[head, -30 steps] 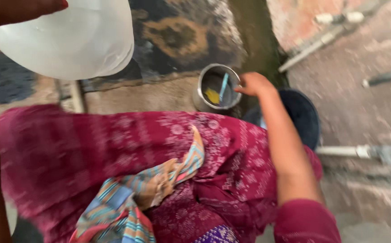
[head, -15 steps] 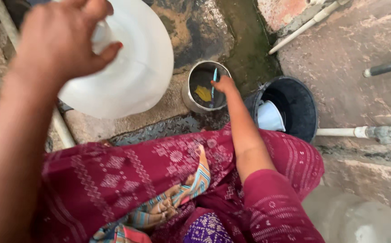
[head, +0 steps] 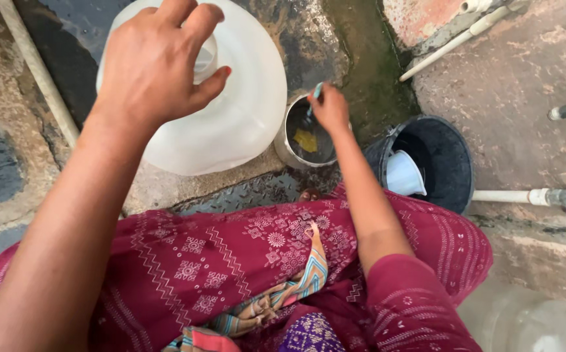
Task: The person cleans a large water jug with a yellow sponge and fills it with water from a small container.
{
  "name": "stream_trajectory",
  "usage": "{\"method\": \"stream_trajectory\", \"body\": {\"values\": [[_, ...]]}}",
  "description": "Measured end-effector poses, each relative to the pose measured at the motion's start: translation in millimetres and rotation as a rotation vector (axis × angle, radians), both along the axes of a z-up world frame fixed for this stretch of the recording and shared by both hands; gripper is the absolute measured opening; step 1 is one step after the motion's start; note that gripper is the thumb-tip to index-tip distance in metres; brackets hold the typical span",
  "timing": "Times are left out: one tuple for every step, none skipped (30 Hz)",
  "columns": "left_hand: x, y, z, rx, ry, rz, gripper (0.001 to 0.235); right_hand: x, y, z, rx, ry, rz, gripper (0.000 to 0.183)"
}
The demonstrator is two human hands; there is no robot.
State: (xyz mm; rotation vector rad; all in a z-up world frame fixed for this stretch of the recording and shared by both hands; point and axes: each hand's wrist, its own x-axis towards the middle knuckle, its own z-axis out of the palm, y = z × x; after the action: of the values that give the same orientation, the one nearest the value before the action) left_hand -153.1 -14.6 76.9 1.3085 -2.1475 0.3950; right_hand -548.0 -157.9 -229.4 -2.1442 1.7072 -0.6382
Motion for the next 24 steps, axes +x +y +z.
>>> {"method": "stream_trajectory", "body": {"values": [[0.6, 0.4, -1.7, 0.012, 0.033, -0.018, 0.047, 3.7, 1.6, 14.3, -0.023, -0.022, -0.001, 0.023], [-0.5, 0.1, -4.2, 0.024, 0.066, -0.037, 0.05, 7.7, 4.5, 28.7, -0.045, -0.045, -0.002, 0.023], [-0.7, -0.8, -6.7, 0.033, 0.097, -0.054, 0.053, 13.4, 6.3, 43.9, -0.045, -0.018, 0.008, 0.026], [-1.3, -2.0, -9.5, 0.036, 0.148, -0.055, 0.061, 18.2, 8.9, 61.0, -0.045, 0.009, 0.018, 0.03], [-1.8, -4.3, -11.9, 0.035, 0.195, -0.054, 0.068, 25.0, 9.3, 80.4, -0.05, 0.032, 0.03, 0.034], [-2.7, -4.9, -14.8, 0.033, 0.242, -0.053, 0.076, 31.2, 9.5, 103.2, -0.08, -0.033, 0.027, 0.038], [-3.1, -5.0, -17.8, 0.06, 0.3, -0.041, 0.079, 38.3, 8.1, 129.5, -0.115, -0.1, 0.028, 0.043], [-3.7, -5.0, -21.0, 0.087, 0.357, -0.028, 0.082, 43.2, 8.7, 159.5, -0.241, -0.169, 0.109, 0.049], [-4.8, -5.0, -24.6, 0.114, 0.418, -0.018, 0.085, 48.1, 10.6, 192.0, -0.366, -0.233, 0.191, 0.055], [-5.3, -4.8, -27.8, 0.126, 0.493, -0.066, 0.083, 54.9, 15.7, 224.4, -0.373, -0.321, 0.208, 0.063], [-7.1, -5.1, -30.6, 0.136, 0.57, -0.117, 0.082, 59.9, 22.9, 258.7, -0.382, -0.406, 0.227, 0.071], [-9.2, -5.8, -32.8, 0.147, 0.645, -0.17, 0.081, 67.2, 29.9, 292.7, -0.442, -0.514, 0.317, 0.068], [-12.0, -6.0, -35.2, 0.174, 0.697, -0.227, 0.082, 76.1, 40.4, 322.7, -0.496, -0.621, 0.408, 0.064], [-15.3, -6.7, -36.8, 0.202, 0.748, -0.286, 0.084, 85.8, 53.2, 348.7, -0.535, -0.574, 0.429, 0.056], [-18.4, -6.9, -37.2, 0.229, 0.797, -0.344, 0.086, 95.0, 66.0, 372.2, -0.574, -0.528, 0.45, 0.047], [-21.7, -5.7, -37.4, 0.282, 0.822, -0.356, 0.088, 103.6, 79.0, 391.9, -0.612, -0.481, 0.471, 0.038], [-26.6, -3.4, -37.9, 0.335, 0.849, -0.37, 0.091, 111.5, 91.2, 408.2, -0.651, -0.43, 0.492, 0.03], [-31.4, -1.4, -37.7, 0.388, 0.875, -0.383, 0.093, 119.3, 102.9, 419.6, -0.688, -0.379, 0.513, 0.022], [-36.4, 1.0, -37.6, 0.401, 0.871, -0.389, 0.095, 127.3, 114.5, 425.2, -0.724, -0.328, 0.533, 0.015], [-41.8, 3.2, -37.3, 0.414, 0.867, -0.395, 0.096, 137.1, 125.6, 424.2, -0.647, -0.363, 0.523, 0.018], [-46.0, 5.1, -36.5, 0.432, 0.86, -0.4, 0.097, 145.1, 135.3, 420.1, -0.569, -0.4, 0.509, 0.025], [-49.8, 6.0, -35.5, 0.469, 0.839, -0.371, 0.098, 150.4, 144.3, 413.6, -0.576, -0.313, 0.506, 0.028], [-53.9, 7.2, -35.7, 0.508, 0.821, -0.343, 0.099, 154.8, 150.6, 405.9, -0.581, -0.224, 0.502, 0.031], [-57.2, 7.8, -36.2, 0.546, 0.802, -0.314, 0.099, 159.9, 152.7, 397.7, -0.579, -0.21, 0.529, 0.032]]}}
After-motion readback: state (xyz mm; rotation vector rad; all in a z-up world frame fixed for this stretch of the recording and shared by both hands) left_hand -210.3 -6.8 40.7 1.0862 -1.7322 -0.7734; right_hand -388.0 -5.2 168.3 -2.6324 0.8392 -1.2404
